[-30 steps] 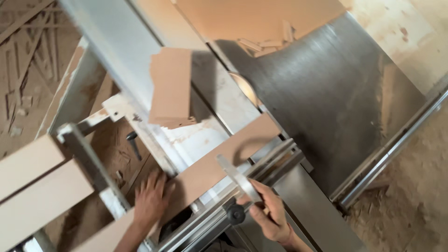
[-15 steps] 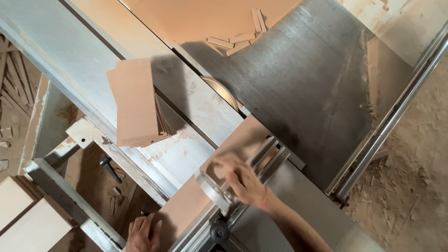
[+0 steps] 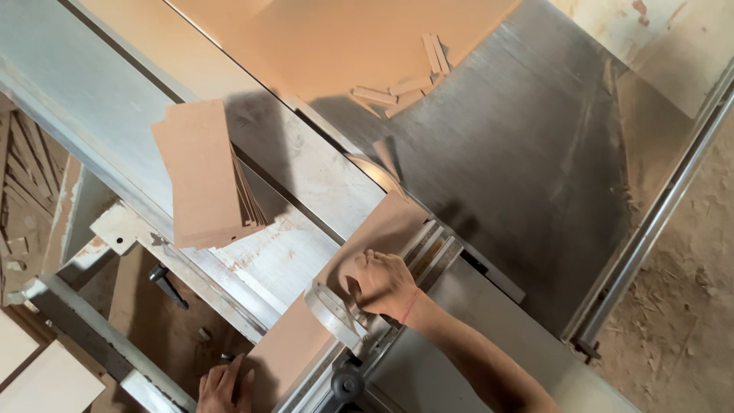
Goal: The person repeatedly feeds rectangular wooden boards through a table saw, guiding each piece with both hands and stacking the cut pieces on the table. The person handles multiple boards one at a time, maintaining a steady workflow.
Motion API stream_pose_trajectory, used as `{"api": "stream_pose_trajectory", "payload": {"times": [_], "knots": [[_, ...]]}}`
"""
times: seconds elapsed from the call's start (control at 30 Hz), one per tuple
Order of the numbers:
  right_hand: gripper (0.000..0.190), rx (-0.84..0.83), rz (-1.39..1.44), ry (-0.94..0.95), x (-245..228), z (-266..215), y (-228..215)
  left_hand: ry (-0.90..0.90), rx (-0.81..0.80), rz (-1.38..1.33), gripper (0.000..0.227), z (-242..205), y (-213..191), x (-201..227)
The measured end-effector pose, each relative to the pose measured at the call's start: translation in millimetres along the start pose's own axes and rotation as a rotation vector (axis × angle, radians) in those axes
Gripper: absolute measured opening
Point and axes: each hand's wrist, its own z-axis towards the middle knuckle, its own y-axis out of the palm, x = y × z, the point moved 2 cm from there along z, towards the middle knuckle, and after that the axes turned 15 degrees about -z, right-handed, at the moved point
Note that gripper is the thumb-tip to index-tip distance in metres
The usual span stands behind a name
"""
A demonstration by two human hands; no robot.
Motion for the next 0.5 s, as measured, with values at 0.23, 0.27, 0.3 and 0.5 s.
{"api": "stream_pose_trajectory", "payload": {"times": [0.23, 0.27, 0.3, 0.5], "knots": [[0.036, -0.019, -0.014, -0.045, 17, 18, 10, -0.013, -0.004, -0.038, 0.051, 7, -36, 47], [0.034, -0.021, -0.019, -0.047, 19, 21, 11, -0.127, -0.071, 0.035, 0.053, 9, -35, 47], [0.033, -0.022, -0.024, -0.047, 21, 23, 12, -0.241, -0.138, 0.107, 0.055, 11, -35, 44], [0.013, 0.651, 0.259, -0.162, 20, 4, -27, 0.335, 0.25, 0.088, 0.009, 35, -83, 47]]}}
